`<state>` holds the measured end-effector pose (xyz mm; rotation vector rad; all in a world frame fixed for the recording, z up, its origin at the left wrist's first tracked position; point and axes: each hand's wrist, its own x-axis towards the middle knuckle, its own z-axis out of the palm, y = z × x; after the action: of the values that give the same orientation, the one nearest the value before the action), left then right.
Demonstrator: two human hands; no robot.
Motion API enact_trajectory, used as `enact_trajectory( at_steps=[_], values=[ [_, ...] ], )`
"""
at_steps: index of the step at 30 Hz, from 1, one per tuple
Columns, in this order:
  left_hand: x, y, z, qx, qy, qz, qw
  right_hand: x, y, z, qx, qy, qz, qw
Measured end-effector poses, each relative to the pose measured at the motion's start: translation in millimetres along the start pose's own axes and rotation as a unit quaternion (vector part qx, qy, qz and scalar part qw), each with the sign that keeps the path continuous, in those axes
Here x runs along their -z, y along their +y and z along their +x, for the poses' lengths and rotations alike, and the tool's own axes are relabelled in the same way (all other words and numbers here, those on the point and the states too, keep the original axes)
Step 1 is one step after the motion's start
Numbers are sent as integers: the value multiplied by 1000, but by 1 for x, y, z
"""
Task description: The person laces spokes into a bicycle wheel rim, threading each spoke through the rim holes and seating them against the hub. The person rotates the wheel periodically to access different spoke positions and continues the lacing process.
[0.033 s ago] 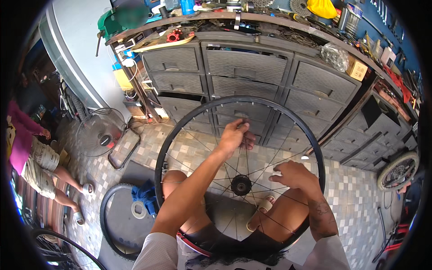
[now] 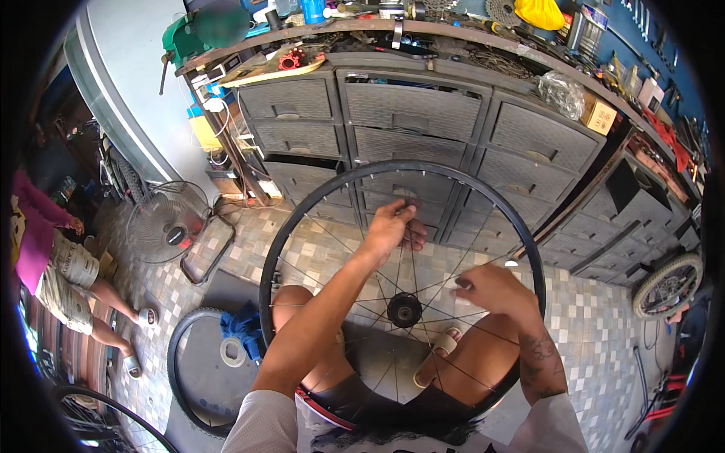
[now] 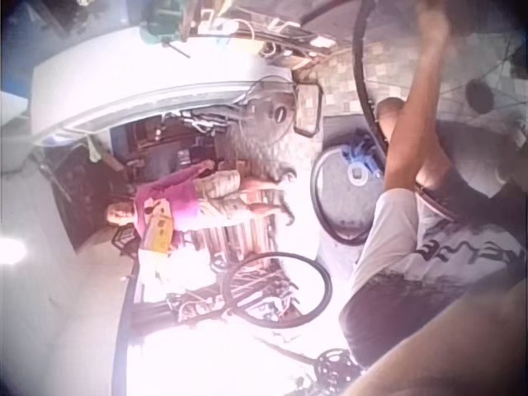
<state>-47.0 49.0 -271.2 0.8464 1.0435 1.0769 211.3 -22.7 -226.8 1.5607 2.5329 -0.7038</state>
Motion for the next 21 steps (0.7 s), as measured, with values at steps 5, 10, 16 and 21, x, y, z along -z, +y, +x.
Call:
enact_trajectory(
  at_steps=[5, 10, 16, 21],
  values=[
    [10, 4, -1, -38, 23, 69, 997, 44, -42, 51, 21, 195, 141, 970],
    [11, 11, -6, -111, 69, 163, 978, 35, -58, 148, 59, 223, 187, 955],
    [19, 27, -25, -157, 156, 348, 911, 31, -66, 186, 46, 98, 427, 898],
    [36, 34, -31, -159, 132, 380, 901, 25, -74, 188, 53, 64, 455, 887]
  ],
)
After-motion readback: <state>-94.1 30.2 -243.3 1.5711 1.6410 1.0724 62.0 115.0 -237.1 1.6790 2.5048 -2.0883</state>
